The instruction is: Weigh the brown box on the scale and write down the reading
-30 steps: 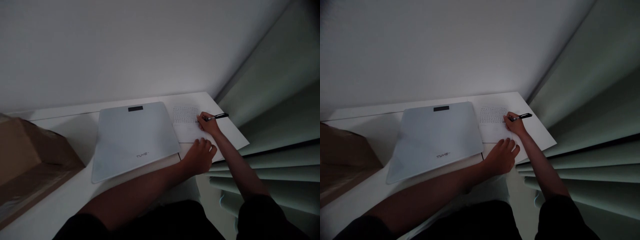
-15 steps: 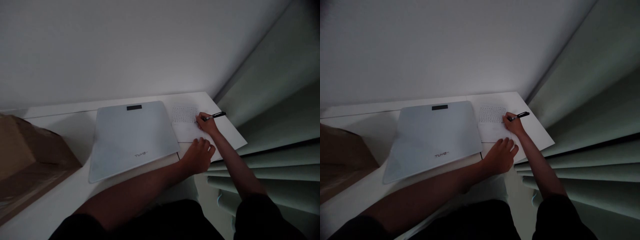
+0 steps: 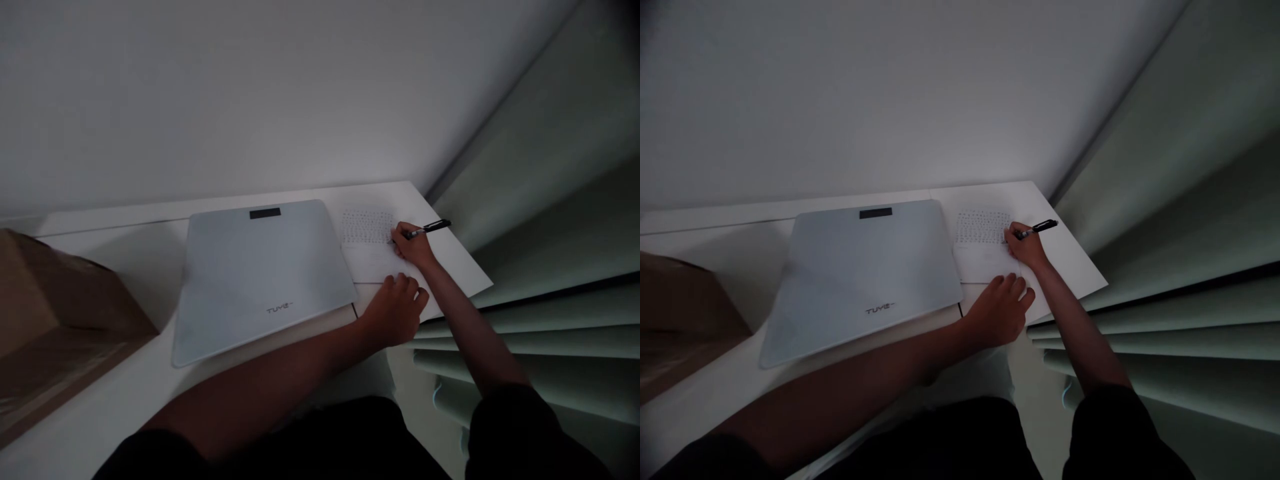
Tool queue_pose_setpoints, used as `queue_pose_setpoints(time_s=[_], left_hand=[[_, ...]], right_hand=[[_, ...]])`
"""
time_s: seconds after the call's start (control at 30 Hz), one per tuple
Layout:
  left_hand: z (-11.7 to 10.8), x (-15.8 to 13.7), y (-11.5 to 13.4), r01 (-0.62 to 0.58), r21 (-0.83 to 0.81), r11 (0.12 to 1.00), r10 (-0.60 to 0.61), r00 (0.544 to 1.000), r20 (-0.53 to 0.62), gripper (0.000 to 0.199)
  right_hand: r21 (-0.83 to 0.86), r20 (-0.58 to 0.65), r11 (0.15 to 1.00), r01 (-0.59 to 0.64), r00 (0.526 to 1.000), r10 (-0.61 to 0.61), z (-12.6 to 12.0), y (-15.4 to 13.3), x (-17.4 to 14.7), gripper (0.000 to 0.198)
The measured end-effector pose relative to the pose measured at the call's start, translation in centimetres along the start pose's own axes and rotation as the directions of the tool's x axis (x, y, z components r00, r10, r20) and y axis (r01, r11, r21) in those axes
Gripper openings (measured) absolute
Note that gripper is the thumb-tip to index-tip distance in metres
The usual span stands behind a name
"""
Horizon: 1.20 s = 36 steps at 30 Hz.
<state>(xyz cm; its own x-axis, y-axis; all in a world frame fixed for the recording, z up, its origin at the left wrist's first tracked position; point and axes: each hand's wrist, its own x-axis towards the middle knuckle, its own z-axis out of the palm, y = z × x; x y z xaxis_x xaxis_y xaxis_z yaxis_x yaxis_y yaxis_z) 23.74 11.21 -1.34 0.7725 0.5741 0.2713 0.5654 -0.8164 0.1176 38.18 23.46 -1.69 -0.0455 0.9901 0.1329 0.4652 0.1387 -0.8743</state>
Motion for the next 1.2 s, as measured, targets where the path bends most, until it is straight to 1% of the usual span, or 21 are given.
queue_pose_setpoints(time_s=[0.17, 0.33, 0.4, 0.5, 0.57, 0.77, 0.93, 1.2], left_hand=[[-0.03, 0.02, 0.03, -0.005, 0.002, 1.0, 0.005, 1.0, -0.01, 0.034], [-0.19, -0.01, -0.01, -0.001, 0.002, 1.0, 0.001, 1.0, 0.0, 0.03], [-0.08, -0.04, -0.03, 0.0, 0.004, 1.0, 0.0, 1.0, -0.013, 0.03], [0.06, -0.03, -0.01, -0.005, 0.001, 1.0, 0.005, 1.0, -0.013, 0.033], [0.02, 0.0, 0.04, -0.003, -0.005, 1.0, 0.003, 1.0, -0.006, 0.034], [-0.14, 0.01, 0.11, 0.0, -0.005, 1.0, -0.001, 1.0, -0.002, 0.031], [0.17, 0.02, 0.13, -0.001, 0.003, 1.0, 0.001, 1.0, -0.031, 0.031], [-0.22, 0.09, 0.12, 0.004, -0.002, 1.0, -0.004, 1.0, -0.017, 0.031]], right_hand=[[0.003, -0.017, 1.0, -0.007, 1.0, 0.007, 0.05, 0.1, 0.1, 0.03], [0.014, -0.006, 1.0, 0.021, 1.0, -0.021, 0.17, 0.0, 0.1, 0.034], [0.039, -0.02, 0.999, 0.002, 1.0, -0.001, 0.17, -0.08, 0.04, 0.035], [0.079, -0.078, 0.997, -0.01, 0.997, 0.016, 0.14, -0.14, -0.06, 0.036], [0.075, -0.098, 0.997, -0.007, 0.995, 0.014, 0.11, -0.15, -0.11, 0.035], [0.041, -0.069, 0.999, -0.007, 0.998, 0.009, 0.11, -0.21, -0.12, 0.034], [0.006, -0.055, 1.0, -0.001, 0.998, 0.001, 0.1, -0.3, -0.09, 0.034], [-0.008, -0.041, 1.0, 0.005, 0.999, -0.005, 0.01, -0.56, -0.17, 0.032]])
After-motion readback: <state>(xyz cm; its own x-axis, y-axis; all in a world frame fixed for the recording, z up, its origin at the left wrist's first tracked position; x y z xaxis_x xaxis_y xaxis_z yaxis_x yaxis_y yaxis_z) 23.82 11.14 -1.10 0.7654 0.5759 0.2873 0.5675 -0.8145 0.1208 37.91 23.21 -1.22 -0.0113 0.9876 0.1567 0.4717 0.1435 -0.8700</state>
